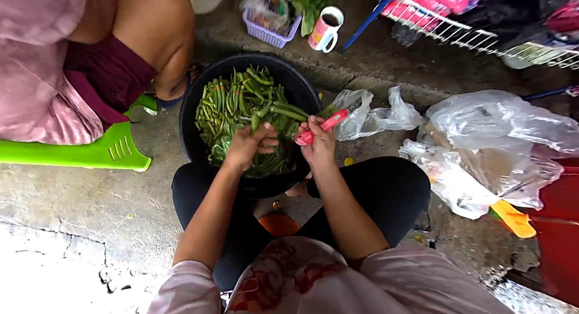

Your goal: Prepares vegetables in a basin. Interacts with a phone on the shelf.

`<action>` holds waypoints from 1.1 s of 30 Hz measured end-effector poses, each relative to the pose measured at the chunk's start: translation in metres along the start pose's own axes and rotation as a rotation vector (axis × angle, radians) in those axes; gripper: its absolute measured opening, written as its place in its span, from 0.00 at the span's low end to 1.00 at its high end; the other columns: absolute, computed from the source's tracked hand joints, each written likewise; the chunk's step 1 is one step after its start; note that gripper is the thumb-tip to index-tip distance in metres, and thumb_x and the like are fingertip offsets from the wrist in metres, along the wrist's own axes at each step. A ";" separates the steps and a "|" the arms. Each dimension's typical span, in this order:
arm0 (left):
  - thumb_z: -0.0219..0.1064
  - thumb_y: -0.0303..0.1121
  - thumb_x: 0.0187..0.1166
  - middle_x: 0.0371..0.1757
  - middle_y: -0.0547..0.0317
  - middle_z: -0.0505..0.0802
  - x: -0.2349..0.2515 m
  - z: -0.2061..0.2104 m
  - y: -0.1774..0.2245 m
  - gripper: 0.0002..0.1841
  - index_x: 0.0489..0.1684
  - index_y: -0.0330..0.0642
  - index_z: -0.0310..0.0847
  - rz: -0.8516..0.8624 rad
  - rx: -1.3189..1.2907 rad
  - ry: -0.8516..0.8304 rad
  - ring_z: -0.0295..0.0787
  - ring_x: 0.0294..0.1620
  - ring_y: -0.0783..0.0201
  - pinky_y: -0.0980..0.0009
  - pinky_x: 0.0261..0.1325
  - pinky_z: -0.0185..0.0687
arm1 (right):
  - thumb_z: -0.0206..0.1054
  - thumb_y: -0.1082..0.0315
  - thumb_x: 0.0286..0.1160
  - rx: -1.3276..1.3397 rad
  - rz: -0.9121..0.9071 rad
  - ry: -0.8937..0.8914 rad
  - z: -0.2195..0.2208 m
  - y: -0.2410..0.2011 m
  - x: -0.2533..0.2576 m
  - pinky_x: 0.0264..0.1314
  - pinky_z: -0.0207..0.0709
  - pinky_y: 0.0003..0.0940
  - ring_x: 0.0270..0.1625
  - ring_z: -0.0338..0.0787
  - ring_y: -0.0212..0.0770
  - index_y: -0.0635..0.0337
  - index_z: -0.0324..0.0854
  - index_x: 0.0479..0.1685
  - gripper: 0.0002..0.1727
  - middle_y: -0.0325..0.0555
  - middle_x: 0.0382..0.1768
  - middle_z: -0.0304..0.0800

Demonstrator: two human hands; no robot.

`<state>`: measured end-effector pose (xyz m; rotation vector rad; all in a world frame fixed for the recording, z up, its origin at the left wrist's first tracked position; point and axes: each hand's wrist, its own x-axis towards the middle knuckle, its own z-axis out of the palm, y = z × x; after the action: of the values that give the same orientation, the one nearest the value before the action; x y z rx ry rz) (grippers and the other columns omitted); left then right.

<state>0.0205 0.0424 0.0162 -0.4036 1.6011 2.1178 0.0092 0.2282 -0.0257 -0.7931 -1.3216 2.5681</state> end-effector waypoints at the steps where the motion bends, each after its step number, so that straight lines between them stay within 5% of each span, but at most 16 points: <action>1: 0.56 0.37 0.92 0.54 0.48 0.94 0.002 0.009 -0.009 0.17 0.66 0.33 0.79 0.018 -0.050 -0.002 0.95 0.47 0.59 0.61 0.48 0.93 | 0.58 0.73 0.88 0.082 0.043 -0.011 0.005 -0.003 -0.008 0.39 0.90 0.28 0.31 0.91 0.32 0.54 0.77 0.46 0.05 0.37 0.31 0.89; 4: 0.53 0.34 0.93 0.65 0.47 0.88 0.009 0.029 -0.022 0.19 0.75 0.34 0.72 0.175 -0.226 0.054 0.91 0.58 0.58 0.59 0.61 0.89 | 0.51 0.74 0.91 0.182 0.123 -0.079 0.022 0.006 -0.036 0.40 0.90 0.27 0.31 0.91 0.32 0.53 0.76 0.43 0.10 0.37 0.29 0.89; 7: 0.51 0.32 0.93 0.61 0.52 0.90 0.011 0.028 -0.020 0.17 0.75 0.38 0.72 0.264 -0.288 0.082 0.90 0.51 0.65 0.67 0.55 0.87 | 0.52 0.81 0.87 0.158 0.165 -0.091 0.036 0.019 -0.065 0.39 0.91 0.31 0.29 0.92 0.35 0.60 0.76 0.41 0.10 0.42 0.27 0.90; 10: 0.51 0.28 0.92 0.55 0.46 0.94 0.010 0.019 -0.013 0.15 0.71 0.36 0.71 0.259 -0.296 0.042 0.94 0.46 0.60 0.67 0.49 0.89 | 0.57 0.86 0.80 0.044 0.098 -0.172 0.035 0.023 -0.074 0.37 0.92 0.33 0.28 0.93 0.38 0.65 0.76 0.42 0.08 0.46 0.28 0.92; 13: 0.52 0.25 0.91 0.48 0.46 0.94 0.009 0.011 -0.009 0.18 0.76 0.34 0.70 0.281 -0.295 0.023 0.95 0.43 0.57 0.62 0.51 0.91 | 0.63 0.81 0.79 -0.285 -0.039 -0.339 0.012 0.013 -0.062 0.32 0.90 0.29 0.25 0.90 0.33 0.69 0.80 0.50 0.07 0.43 0.32 0.92; 16: 0.57 0.22 0.87 0.48 0.50 0.95 0.008 0.003 -0.005 0.17 0.72 0.31 0.72 0.372 -0.064 0.021 0.95 0.44 0.61 0.63 0.55 0.92 | 0.60 0.63 0.87 -0.843 -0.213 -0.478 -0.015 -0.025 -0.039 0.32 0.75 0.22 0.26 0.78 0.24 0.68 0.84 0.57 0.16 0.37 0.32 0.84; 18: 0.61 0.22 0.85 0.49 0.53 0.94 0.008 0.000 -0.006 0.17 0.70 0.30 0.75 0.465 0.181 0.015 0.93 0.44 0.67 0.67 0.56 0.91 | 0.51 0.55 0.91 -1.137 -0.400 -0.572 -0.024 -0.054 -0.026 0.42 0.76 0.29 0.34 0.79 0.28 0.66 0.86 0.59 0.24 0.41 0.34 0.84; 20: 0.64 0.24 0.84 0.51 0.50 0.93 0.009 0.000 -0.009 0.17 0.69 0.31 0.78 0.512 0.364 0.011 0.92 0.46 0.67 0.66 0.57 0.89 | 0.50 0.51 0.91 -1.302 -0.544 -0.625 -0.024 -0.076 -0.020 0.56 0.83 0.51 0.49 0.91 0.45 0.65 0.88 0.58 0.28 0.53 0.45 0.93; 22: 0.64 0.26 0.84 0.58 0.46 0.92 0.010 0.001 -0.011 0.17 0.70 0.31 0.79 0.515 0.459 0.006 0.92 0.52 0.63 0.62 0.63 0.87 | 0.52 0.48 0.90 -1.414 -0.583 -0.660 -0.019 -0.087 -0.017 0.55 0.81 0.63 0.52 0.92 0.55 0.64 0.88 0.57 0.29 0.57 0.49 0.93; 30: 0.67 0.25 0.82 0.62 0.40 0.90 0.012 0.000 -0.016 0.16 0.66 0.31 0.83 0.586 0.677 0.054 0.89 0.61 0.55 0.56 0.68 0.81 | 0.55 0.47 0.89 -1.488 -0.532 -0.717 -0.017 -0.077 -0.010 0.49 0.82 0.65 0.48 0.93 0.57 0.63 0.89 0.52 0.27 0.56 0.44 0.93; 33: 0.65 0.24 0.83 0.62 0.42 0.90 0.013 0.001 -0.017 0.17 0.68 0.31 0.81 0.544 0.646 0.030 0.90 0.58 0.59 0.59 0.66 0.83 | 0.53 0.46 0.90 -1.461 -0.438 -0.739 -0.022 -0.079 -0.003 0.56 0.81 0.65 0.52 0.93 0.56 0.61 0.90 0.56 0.28 0.56 0.48 0.94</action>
<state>0.0179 0.0498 -0.0037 0.2424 2.4878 1.7646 0.0148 0.2902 0.0275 0.4792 -3.0872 1.1887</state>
